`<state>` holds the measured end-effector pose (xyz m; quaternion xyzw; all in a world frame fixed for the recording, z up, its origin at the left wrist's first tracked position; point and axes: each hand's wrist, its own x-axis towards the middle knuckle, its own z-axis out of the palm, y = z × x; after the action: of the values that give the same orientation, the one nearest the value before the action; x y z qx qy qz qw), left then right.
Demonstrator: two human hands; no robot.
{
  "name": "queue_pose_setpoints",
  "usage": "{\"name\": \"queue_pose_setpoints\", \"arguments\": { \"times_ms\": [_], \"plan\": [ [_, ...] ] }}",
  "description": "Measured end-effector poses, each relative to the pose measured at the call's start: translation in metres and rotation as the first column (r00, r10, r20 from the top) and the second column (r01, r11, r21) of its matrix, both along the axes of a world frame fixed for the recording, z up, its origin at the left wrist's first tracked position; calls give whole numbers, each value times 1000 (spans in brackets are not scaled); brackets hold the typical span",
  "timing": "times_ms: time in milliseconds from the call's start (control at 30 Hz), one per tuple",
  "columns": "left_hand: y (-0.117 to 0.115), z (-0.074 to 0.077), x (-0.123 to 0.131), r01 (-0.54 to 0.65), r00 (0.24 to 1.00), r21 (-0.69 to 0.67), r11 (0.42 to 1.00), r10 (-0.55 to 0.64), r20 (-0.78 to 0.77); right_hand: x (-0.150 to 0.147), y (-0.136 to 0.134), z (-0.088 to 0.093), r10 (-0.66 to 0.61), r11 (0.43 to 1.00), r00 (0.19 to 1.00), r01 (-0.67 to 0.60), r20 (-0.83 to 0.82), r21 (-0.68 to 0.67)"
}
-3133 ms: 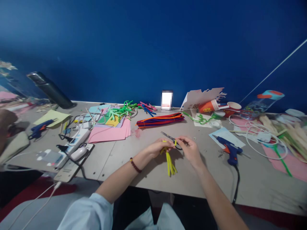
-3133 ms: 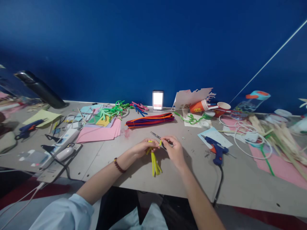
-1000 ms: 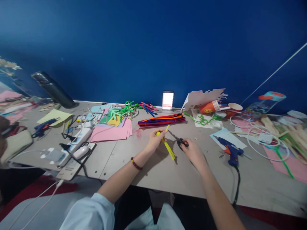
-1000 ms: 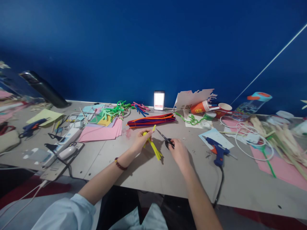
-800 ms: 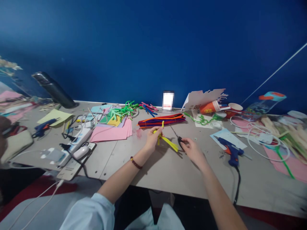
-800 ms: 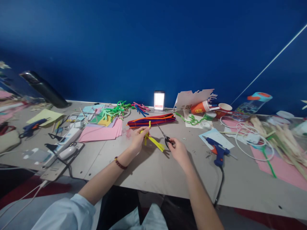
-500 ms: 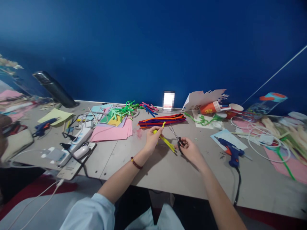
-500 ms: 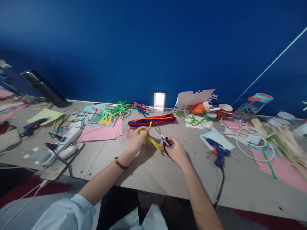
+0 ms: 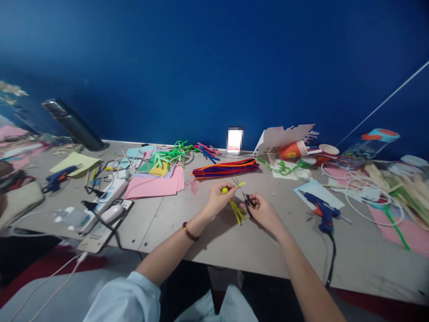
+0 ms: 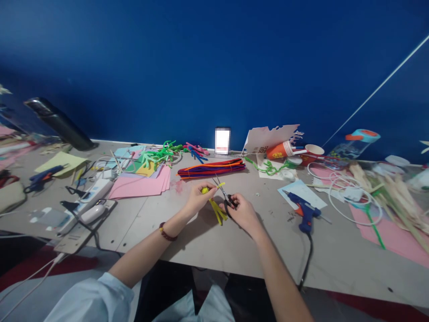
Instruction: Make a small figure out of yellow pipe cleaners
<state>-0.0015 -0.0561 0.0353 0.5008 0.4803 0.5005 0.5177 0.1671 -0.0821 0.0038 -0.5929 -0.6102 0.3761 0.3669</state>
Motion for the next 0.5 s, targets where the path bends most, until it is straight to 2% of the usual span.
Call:
{"name": "queue_pose_setpoints", "arguments": {
  "times_ms": [267, 500],
  "plan": [
    [1, -4, -1, 15, 999, 42, 999, -13, -44, 2, -3, 3, 28, 1000, 1000, -28, -11, 7],
    [2, -7, -2, 18, 999, 22, 1000, -17, -43, 3, -4, 3, 30, 999, 999, -31, -39, -25]
  ]
}}
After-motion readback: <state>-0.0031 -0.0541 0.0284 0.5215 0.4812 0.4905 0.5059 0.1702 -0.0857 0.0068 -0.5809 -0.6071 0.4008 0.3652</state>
